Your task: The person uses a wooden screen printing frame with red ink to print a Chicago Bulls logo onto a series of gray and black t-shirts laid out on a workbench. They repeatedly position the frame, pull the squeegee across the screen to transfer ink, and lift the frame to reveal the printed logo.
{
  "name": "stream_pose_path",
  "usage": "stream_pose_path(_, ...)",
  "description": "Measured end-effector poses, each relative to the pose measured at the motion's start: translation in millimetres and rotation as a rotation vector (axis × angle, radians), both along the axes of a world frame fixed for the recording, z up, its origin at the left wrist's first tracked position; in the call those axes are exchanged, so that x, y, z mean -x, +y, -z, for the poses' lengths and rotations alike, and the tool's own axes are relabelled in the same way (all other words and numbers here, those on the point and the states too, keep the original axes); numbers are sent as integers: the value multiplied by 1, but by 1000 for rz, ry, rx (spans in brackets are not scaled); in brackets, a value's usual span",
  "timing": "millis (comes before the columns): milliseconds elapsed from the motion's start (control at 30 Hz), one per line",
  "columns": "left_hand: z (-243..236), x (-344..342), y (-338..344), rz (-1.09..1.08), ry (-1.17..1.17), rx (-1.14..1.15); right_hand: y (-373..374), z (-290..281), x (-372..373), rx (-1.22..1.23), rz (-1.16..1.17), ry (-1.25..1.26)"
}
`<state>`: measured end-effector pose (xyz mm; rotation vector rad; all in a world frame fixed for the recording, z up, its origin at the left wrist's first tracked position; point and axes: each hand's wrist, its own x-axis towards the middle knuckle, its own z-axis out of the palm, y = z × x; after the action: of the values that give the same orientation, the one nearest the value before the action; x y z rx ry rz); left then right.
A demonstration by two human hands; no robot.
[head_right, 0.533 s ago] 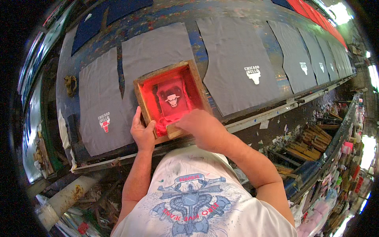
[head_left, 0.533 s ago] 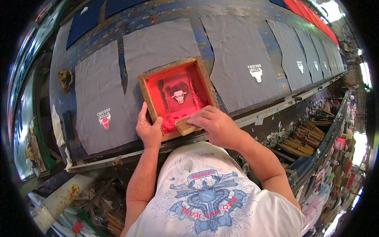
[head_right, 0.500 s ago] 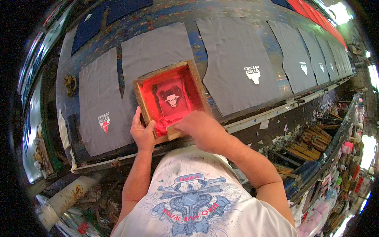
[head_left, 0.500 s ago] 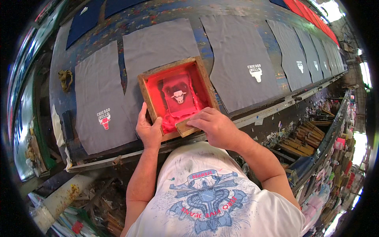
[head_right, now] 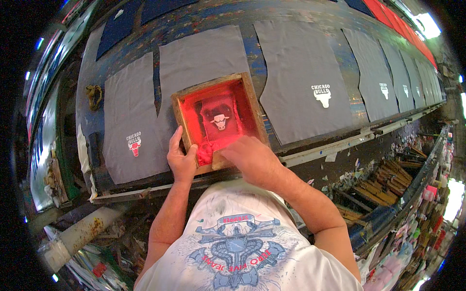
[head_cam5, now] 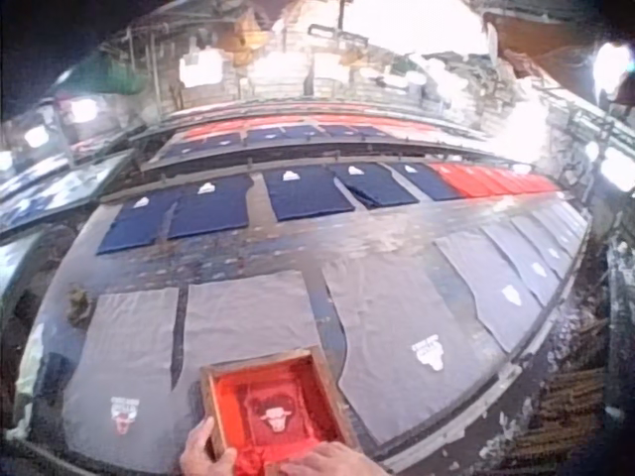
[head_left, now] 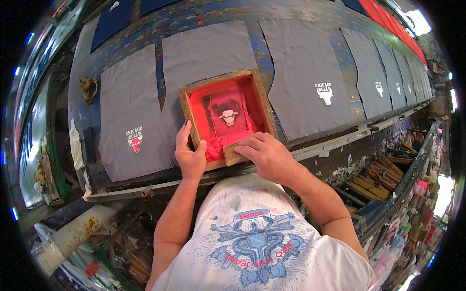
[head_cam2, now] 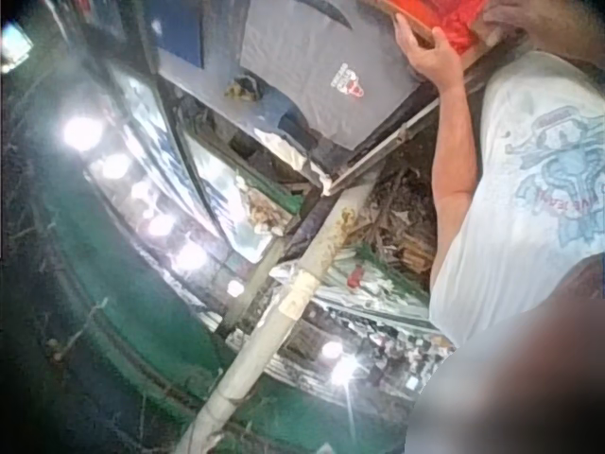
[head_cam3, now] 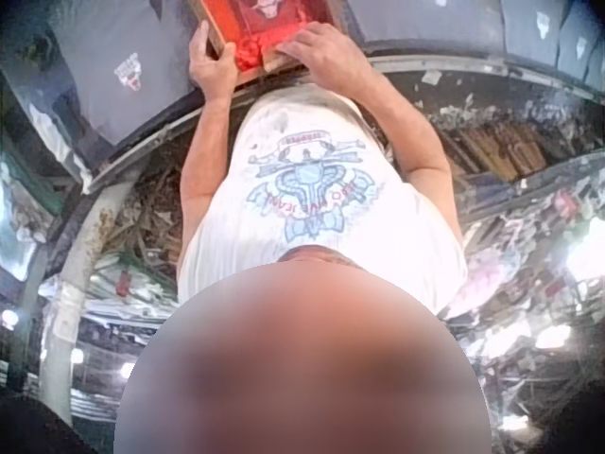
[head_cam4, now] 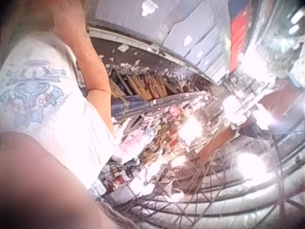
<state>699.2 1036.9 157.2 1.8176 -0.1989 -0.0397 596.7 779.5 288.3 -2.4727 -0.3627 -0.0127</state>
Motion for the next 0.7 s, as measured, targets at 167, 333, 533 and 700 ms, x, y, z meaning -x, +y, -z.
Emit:
stream_pose_path(167,0,-1,-3,-55,-88,-67,5,6,9,-11,26,-45)
stream_pose_path(333,-5,-7,-7,-75,-144,-113,8,13,19,26,-8,-64)
stream_pose_path(533,-9,-10,-10,-62,-165,-188,4,9,8,49,-45,-36)
stream_pose_path(700,-11,-9,-12,-73,-109,-116,-9,1,-5,-49,-3,31)
